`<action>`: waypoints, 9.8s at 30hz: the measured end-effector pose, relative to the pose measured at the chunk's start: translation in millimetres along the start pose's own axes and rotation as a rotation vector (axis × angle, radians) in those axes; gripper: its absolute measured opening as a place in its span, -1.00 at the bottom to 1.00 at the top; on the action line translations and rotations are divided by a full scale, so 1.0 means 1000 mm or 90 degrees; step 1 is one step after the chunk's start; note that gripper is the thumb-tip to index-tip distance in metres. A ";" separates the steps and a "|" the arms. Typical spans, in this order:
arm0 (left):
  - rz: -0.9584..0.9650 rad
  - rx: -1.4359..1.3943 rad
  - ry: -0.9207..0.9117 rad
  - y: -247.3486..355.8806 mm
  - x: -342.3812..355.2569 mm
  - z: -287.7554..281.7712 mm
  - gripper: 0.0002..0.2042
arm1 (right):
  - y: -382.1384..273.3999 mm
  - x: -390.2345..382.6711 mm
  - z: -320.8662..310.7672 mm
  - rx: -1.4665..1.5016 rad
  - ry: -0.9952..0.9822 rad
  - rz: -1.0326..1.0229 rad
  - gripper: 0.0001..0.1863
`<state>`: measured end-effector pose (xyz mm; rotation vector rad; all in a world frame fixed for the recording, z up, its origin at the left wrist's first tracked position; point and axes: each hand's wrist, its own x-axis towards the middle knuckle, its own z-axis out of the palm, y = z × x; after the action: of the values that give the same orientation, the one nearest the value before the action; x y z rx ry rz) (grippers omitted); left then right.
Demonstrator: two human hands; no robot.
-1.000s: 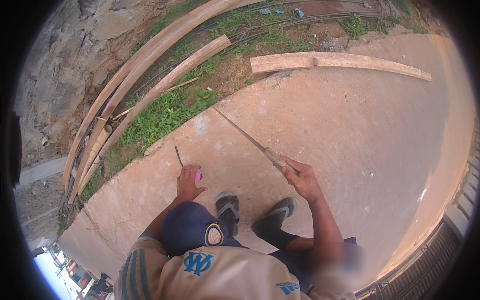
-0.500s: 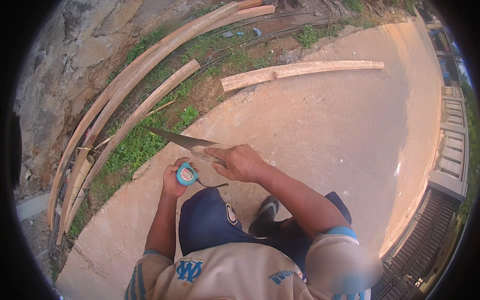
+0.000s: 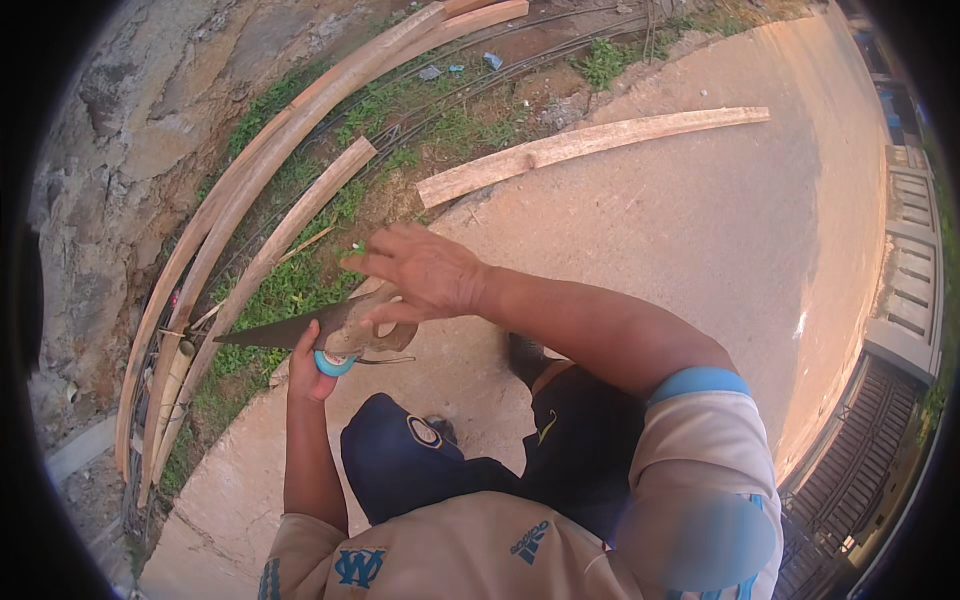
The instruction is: The person measures a wooden plank with a tape measure, marks the cut line, and saws the plank to length using a hand saw. The cut piece is then carried away.
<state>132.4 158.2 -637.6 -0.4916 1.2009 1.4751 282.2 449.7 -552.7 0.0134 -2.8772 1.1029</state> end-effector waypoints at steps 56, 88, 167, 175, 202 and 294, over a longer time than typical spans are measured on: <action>-0.186 -0.002 0.876 -0.543 -0.763 0.045 -0.65 | -0.862 0.064 -0.481 0.326 -0.131 -0.425 -0.34; -0.438 -0.825 0.737 -0.389 -0.501 0.561 -0.73 | -1.116 0.190 -0.139 0.548 -0.656 -0.644 -0.27; -0.466 -0.441 0.885 -0.467 -1.422 -0.960 -0.77 | -1.847 0.326 0.953 -0.319 -0.536 -0.237 -0.43; -0.450 -0.366 0.833 -0.459 -1.427 -1.076 -0.77 | -2.022 0.422 1.025 -0.269 -0.538 -0.350 -0.45; -0.076 -0.928 1.290 -0.476 -1.852 -1.734 -0.67 | -2.823 0.438 1.304 0.395 -0.561 -0.552 -0.47; -0.249 -1.194 1.277 -0.958 -2.643 -2.757 -0.68 | -3.935 -0.132 2.251 0.151 -0.856 -0.671 -0.44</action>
<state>944.9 -3630.5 61.7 -3.6623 0.1731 0.9038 411.2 -3983.7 395.8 2.7248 -2.4520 1.3149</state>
